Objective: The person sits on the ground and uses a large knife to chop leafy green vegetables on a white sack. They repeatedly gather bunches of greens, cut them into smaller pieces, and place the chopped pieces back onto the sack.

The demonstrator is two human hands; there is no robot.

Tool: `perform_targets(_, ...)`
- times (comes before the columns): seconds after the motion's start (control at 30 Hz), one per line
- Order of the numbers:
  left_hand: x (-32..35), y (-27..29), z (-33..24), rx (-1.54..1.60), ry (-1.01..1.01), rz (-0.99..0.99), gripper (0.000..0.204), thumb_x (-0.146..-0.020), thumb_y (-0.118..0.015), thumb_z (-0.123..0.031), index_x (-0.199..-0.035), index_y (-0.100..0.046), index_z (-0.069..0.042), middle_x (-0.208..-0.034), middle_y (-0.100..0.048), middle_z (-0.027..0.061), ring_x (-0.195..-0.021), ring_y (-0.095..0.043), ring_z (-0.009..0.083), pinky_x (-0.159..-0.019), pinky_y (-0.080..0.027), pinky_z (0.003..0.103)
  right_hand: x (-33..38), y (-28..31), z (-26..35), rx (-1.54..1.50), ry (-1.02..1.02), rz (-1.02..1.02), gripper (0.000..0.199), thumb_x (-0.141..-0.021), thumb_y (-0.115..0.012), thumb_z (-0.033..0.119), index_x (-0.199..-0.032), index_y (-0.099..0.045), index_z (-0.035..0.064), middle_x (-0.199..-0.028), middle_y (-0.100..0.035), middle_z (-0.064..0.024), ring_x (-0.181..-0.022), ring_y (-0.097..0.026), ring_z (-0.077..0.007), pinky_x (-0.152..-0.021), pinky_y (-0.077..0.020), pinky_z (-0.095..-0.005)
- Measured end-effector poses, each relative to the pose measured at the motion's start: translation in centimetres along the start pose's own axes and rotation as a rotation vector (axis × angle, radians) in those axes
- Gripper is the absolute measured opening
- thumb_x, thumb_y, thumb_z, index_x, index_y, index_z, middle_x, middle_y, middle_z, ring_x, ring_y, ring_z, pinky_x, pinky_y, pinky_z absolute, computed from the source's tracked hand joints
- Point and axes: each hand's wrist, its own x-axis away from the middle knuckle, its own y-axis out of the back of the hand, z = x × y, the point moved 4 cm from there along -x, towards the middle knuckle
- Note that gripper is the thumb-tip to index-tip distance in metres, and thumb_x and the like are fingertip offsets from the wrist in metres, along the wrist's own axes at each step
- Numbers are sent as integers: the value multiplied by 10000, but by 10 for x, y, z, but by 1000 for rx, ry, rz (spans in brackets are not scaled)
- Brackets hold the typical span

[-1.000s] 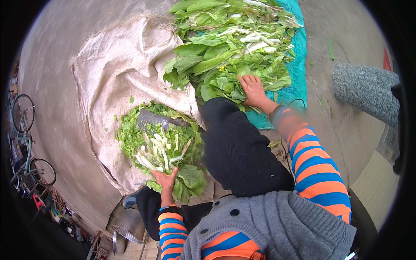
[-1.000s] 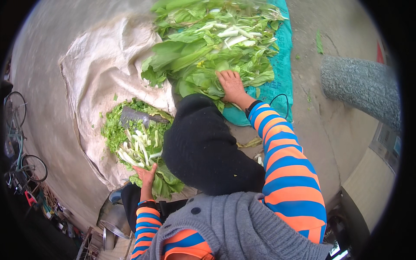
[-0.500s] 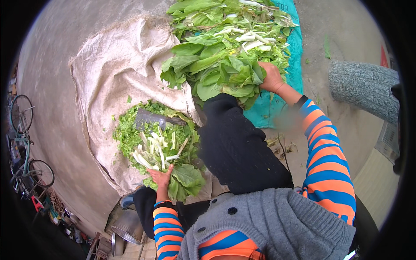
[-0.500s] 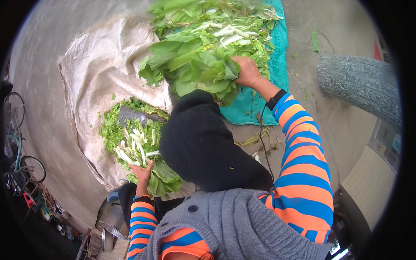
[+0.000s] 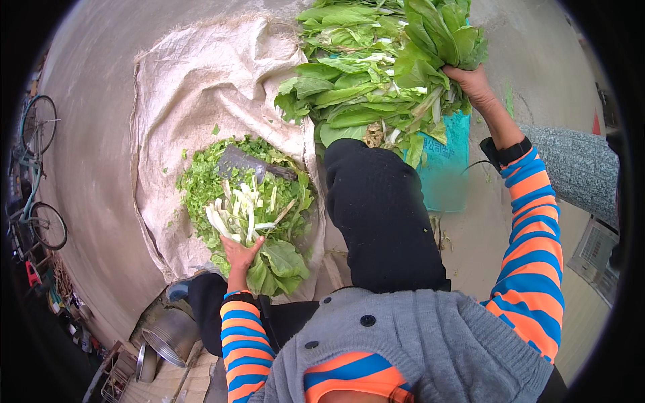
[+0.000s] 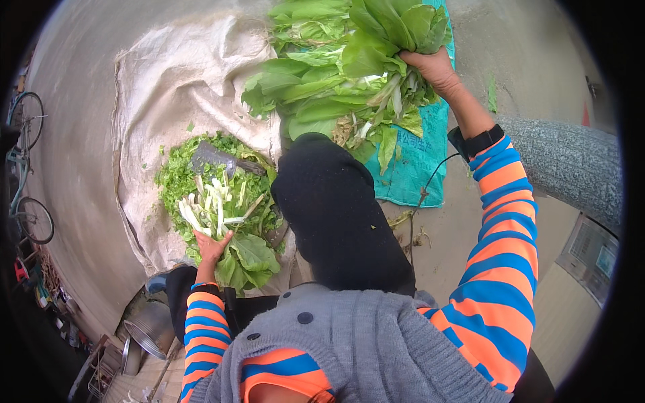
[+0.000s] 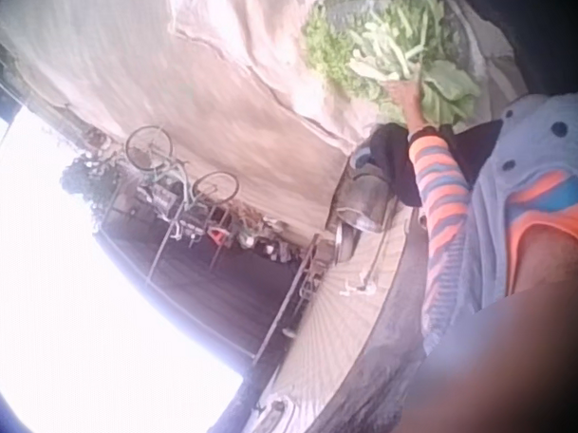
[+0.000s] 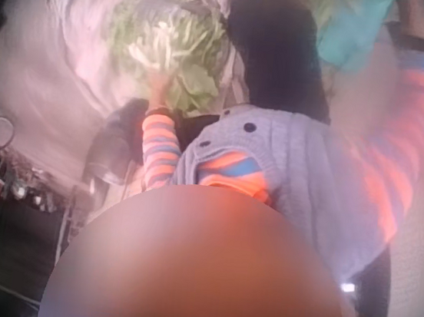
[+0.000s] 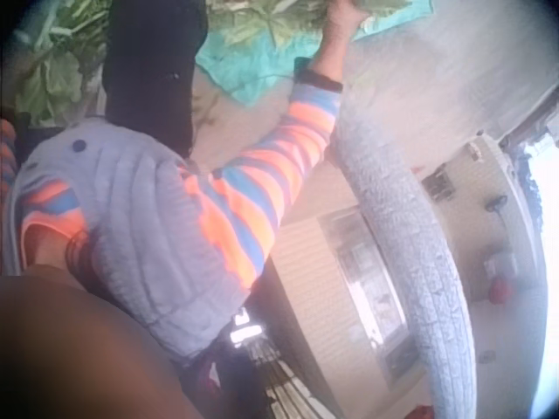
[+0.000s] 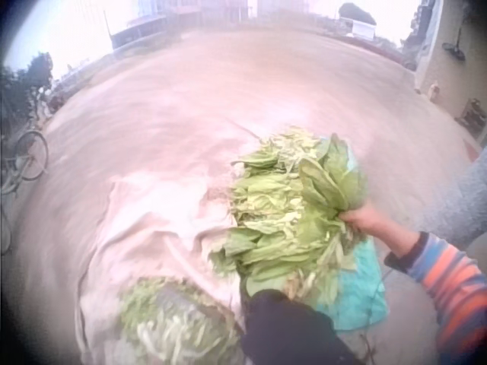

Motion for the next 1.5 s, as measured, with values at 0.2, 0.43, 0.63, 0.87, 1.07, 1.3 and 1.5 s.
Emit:
perform_targets(0.2, 1, 5, 4, 65, -81, 66, 1429, -525, -700, -737, -1393, 58, 107, -1454, -155, 292, -1360, -204, 367, -1092, -247, 408, 9, -87, 150, 285, 382, 208, 373, -712, -718, 64, -1060, -602, -7, -1001, -653, -69, -904, -614, -156, -806, -499, -287)
perform_targets(0.43, -2, 17, 36, 531, -313, 198, 1099, -739, -576, -662, -1444, -68, 11, -1471, -193, 244, -1370, -226, 308, -1111, -215, 354, 150, -257, 274, 632, 1531, 568, 351, -650, -755, 171, -947, -603, 62, -847, -625, -94, -779, -614, -280, -689, -494, -343)
perform_targets(0.63, 7, 28, 45, 1415, -345, 639, 804, -881, -404, -619, -1432, -223, -64, -1416, -348, 143, -1274, -380, 258, -1058, -311, 372, 263, -416, 176, 468, 1803, 998, 151, -664, -554, 115, -783, -465, 91, -678, -467, -27, -671, -533, -197, -606, -429, -319)
perform_targets(0.87, 1, 39, 32, 879, -250, 315, 1046, -788, -453, -727, -1443, -101, 8, -1469, -219, 217, -1360, -246, 273, -1092, -245, 376, 316, -506, 4, 372, 1607, 1137, 128, -692, -548, 148, -810, -535, 102, -796, -523, -69, -812, -548, -221, -790, -446, -365)
perform_targets(1.07, 7, 26, -23, 132, 4, 229, 1382, -477, -686, -773, -1431, -106, 42, -1503, -66, 203, -1360, -174, 392, -1044, -169, 620, 331, -521, -54, 566, 1335, 1314, 433, -876, -419, 176, -1300, -399, 87, -1387, -358, -166, -1291, -324, -349, -1083, -232, -473)
perform_targets(1.3, -4, 17, -30, 128, 159, 218, 1244, -516, -690, -737, -1400, -261, 26, -1469, -115, 240, -1350, -132, 417, -1044, -113, 641, 317, -504, -41, 481, 1428, 1529, 532, -838, -450, 150, -1365, -382, 134, -1420, -352, -130, -1319, -323, -343, -1093, -252, -484)
perform_targets(1.5, -15, 16, -18, 178, 125, 168, 1240, -545, -716, -693, -1410, -191, 23, -1437, -212, 235, -1323, -238, 377, -1038, -203, 598, 294, -462, 14, 108, 1677, 1273, 455, -776, -478, 70, -1230, -483, 93, -1228, -492, -127, -1176, -472, -277, -1014, -380, -386)
